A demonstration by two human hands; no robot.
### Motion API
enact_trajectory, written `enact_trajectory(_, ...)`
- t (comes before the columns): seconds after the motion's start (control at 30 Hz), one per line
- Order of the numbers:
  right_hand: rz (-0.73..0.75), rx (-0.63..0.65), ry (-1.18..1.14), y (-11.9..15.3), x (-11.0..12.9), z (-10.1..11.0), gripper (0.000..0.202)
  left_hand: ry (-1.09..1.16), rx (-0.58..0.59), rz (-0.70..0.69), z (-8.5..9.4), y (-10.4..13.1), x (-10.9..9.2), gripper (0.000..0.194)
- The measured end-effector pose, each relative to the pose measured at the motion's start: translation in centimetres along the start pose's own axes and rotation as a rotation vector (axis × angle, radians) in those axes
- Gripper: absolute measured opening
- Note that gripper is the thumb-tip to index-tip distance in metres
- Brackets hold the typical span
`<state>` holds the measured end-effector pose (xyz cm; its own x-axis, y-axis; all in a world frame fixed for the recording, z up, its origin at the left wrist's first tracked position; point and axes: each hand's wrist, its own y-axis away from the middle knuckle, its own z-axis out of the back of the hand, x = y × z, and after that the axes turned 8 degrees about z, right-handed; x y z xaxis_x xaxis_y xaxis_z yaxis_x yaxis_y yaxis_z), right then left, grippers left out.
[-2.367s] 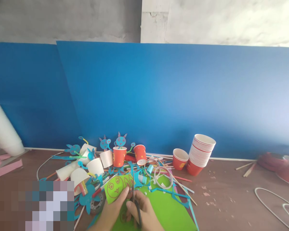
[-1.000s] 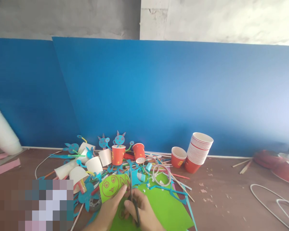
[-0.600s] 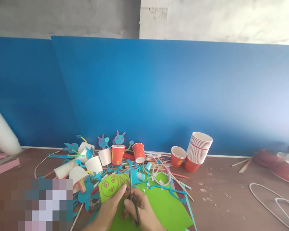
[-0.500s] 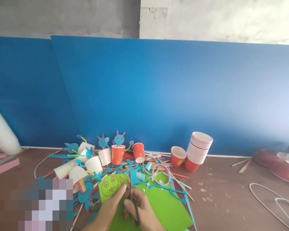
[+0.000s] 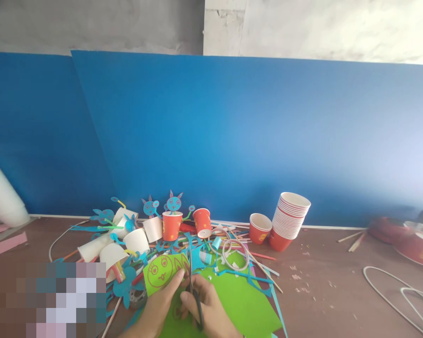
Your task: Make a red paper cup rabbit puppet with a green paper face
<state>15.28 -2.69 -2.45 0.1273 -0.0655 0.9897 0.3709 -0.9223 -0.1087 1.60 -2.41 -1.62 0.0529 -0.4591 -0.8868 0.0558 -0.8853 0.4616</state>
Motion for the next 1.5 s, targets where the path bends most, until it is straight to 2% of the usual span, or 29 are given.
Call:
enact_trajectory(0.27,-0.022,-0.031,0.015,-0.1,-1.1,0.2,0.048,-0.003,0.018,0.099,0.0,-1.2,1.2,0.054)
enact_trajectory(0.53,-0.016,-0.038,0.01,-0.1,-0.7,0.0,0.048,0.057,0.015,0.072,-0.3,-1.3,1.3,0.052)
enact_trajectory(0.9,0.01,-0.058,0.011,-0.2,-1.2,0.2,0.044,0.083,-0.051,-0.068,-0.1,-1.9,1.6,0.039)
enact_trajectory(1.3,-0.027,-0.077,0.039,-0.2,-0.4,-0.1,0.045,0.099,-0.085,-0.043,-0.1,-1.9,1.4,0.037)
enact_trajectory(1.5,-0.049,-0.065,0.032,-0.1,-0.9,0.1,0.047,-0.018,-0.048,-0.061,0.3,-2.0,1.7,0.042)
